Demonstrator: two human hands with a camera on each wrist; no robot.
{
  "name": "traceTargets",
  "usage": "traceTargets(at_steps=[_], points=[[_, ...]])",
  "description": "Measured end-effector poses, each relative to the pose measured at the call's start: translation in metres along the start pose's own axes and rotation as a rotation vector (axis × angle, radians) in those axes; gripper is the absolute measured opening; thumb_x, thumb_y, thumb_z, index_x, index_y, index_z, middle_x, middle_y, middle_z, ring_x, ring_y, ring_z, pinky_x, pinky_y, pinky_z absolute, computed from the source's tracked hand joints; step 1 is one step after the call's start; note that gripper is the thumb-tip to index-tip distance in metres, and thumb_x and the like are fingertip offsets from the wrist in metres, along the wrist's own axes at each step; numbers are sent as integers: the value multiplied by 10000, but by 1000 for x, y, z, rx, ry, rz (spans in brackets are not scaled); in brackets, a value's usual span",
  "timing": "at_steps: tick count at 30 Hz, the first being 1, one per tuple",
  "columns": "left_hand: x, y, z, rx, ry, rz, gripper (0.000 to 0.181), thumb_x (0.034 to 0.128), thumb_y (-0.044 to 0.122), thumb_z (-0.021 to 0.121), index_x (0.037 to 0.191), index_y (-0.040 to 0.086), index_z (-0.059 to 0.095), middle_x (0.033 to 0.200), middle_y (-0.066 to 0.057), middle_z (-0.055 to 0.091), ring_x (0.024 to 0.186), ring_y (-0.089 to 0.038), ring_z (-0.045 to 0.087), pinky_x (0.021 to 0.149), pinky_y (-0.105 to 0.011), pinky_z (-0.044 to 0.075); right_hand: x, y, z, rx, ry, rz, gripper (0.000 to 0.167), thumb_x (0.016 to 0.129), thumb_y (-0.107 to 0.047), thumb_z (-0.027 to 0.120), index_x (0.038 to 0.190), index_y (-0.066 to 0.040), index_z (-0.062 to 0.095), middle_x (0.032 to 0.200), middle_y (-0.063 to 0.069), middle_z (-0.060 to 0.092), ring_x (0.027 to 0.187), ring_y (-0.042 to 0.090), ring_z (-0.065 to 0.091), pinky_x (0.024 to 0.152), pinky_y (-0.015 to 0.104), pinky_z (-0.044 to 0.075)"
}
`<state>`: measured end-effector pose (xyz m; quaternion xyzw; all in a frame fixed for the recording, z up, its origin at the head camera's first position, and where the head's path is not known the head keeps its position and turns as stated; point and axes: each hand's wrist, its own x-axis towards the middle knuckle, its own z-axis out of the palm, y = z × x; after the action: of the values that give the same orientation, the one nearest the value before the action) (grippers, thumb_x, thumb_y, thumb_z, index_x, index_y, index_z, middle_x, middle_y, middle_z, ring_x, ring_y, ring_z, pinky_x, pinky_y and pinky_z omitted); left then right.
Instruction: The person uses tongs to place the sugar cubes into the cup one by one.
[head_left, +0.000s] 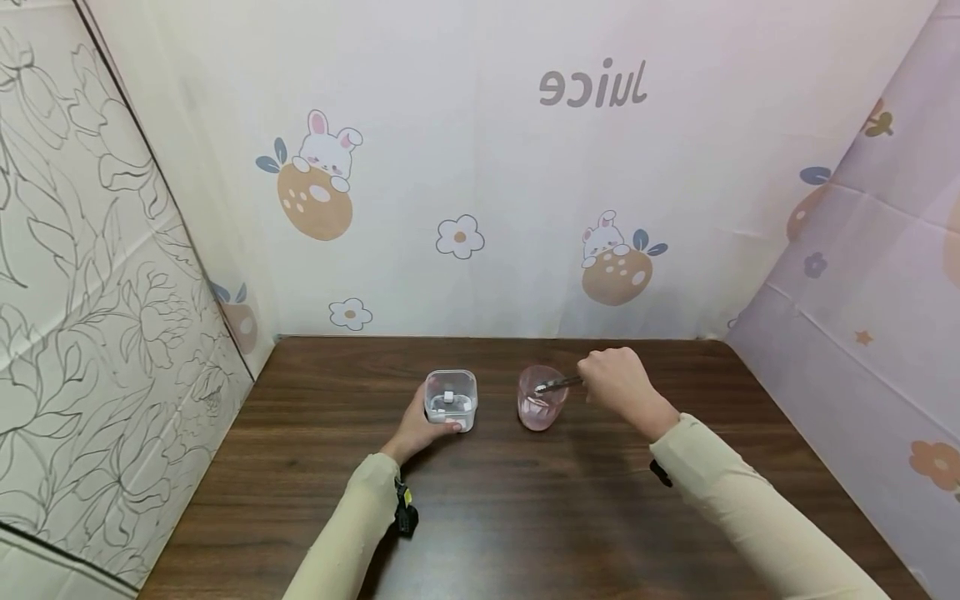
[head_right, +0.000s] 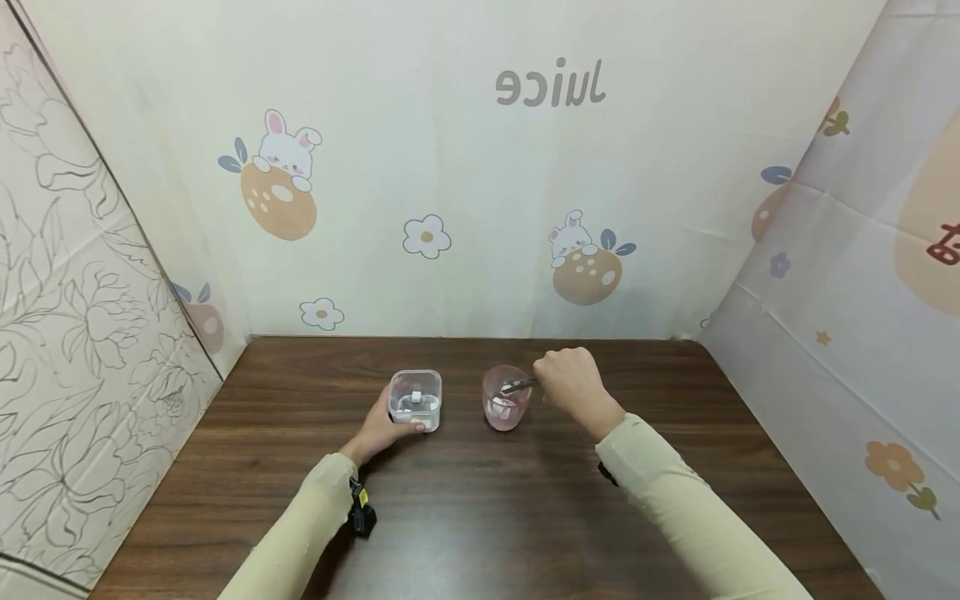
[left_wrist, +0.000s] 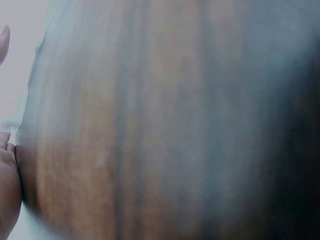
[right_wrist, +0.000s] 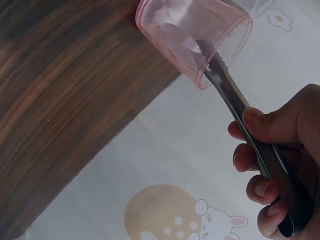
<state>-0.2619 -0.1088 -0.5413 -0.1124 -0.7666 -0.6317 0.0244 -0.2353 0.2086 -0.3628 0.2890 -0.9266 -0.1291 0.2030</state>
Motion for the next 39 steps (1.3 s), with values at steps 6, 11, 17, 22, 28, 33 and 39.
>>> traceTargets(at_steps=[6, 11, 17, 22, 28, 33, 39], points=[[-1, 3, 0, -7, -12, -4, 969, 637, 13, 868, 1436, 14, 320, 1316, -211, 497, 1195, -338, 462, 1036, -459, 318, 2, -5, 1, -52, 10, -43, 354, 513, -86, 805, 489, -157, 459, 492, -1, 464, 405, 142, 391, 357, 342, 364], [-8, 21, -3, -66, -35, 23, 946, 650, -26, 844, 1422, -70, 299, 1309, -307, 461, 1190, -442, 434, 1024, -552, 296, 4, -7, 6, -91, 47, -77, 349, 565, -23, 765, 489, -157, 452, 485, 9, 474, 398, 130, 373, 349, 328, 349], [-9, 24, -4, -63, -33, 32, 940, 648, -40, 839, 1413, -93, 295, 1299, -321, 458, 1181, -456, 431, 1020, -557, 299, 4, -10, 11, -100, 74, -102, 368, 617, 72, 697, 478, -152, 439, 464, 7, 453, 394, 113, 333, 345, 321, 336], [-3, 8, -1, -9, -17, 10, 966, 645, 5, 860, 1436, -14, 306, 1317, -233, 484, 1195, -359, 454, 1032, -483, 318, 5, -12, 12, -108, 58, -105, 404, 636, 93, 671, 470, -154, 398, 444, -19, 390, 448, 89, 230, 352, 296, 314], [-1, 2, 0, -25, -16, -11, 961, 649, 18, 863, 1441, 20, 318, 1325, -208, 487, 1202, -347, 452, 1034, -490, 314, 6, -12, 13, -111, 50, -101, 399, 642, 90, 671, 468, -156, 409, 445, -15, 402, 436, 81, 258, 346, 302, 328], [-2, 3, 0, -36, -15, -14, 963, 649, 4, 858, 1443, 19, 315, 1332, -217, 480, 1210, -353, 447, 1043, -486, 305, 7, -12, 13, -115, 27, -90, 395, 640, 78, 672, 473, -157, 401, 447, -23, 376, 438, 85, 259, 350, 299, 323], [-2, 2, -1, -36, -20, 0, 979, 655, 19, 859, 1454, 6, 293, 1348, -232, 462, 1219, -371, 435, 1037, -510, 303, 6, -10, 7, -112, 23, -71, 382, 626, 77, 683, 478, -162, 424, 457, -17, 402, 438, 91, 287, 354, 308, 335]])
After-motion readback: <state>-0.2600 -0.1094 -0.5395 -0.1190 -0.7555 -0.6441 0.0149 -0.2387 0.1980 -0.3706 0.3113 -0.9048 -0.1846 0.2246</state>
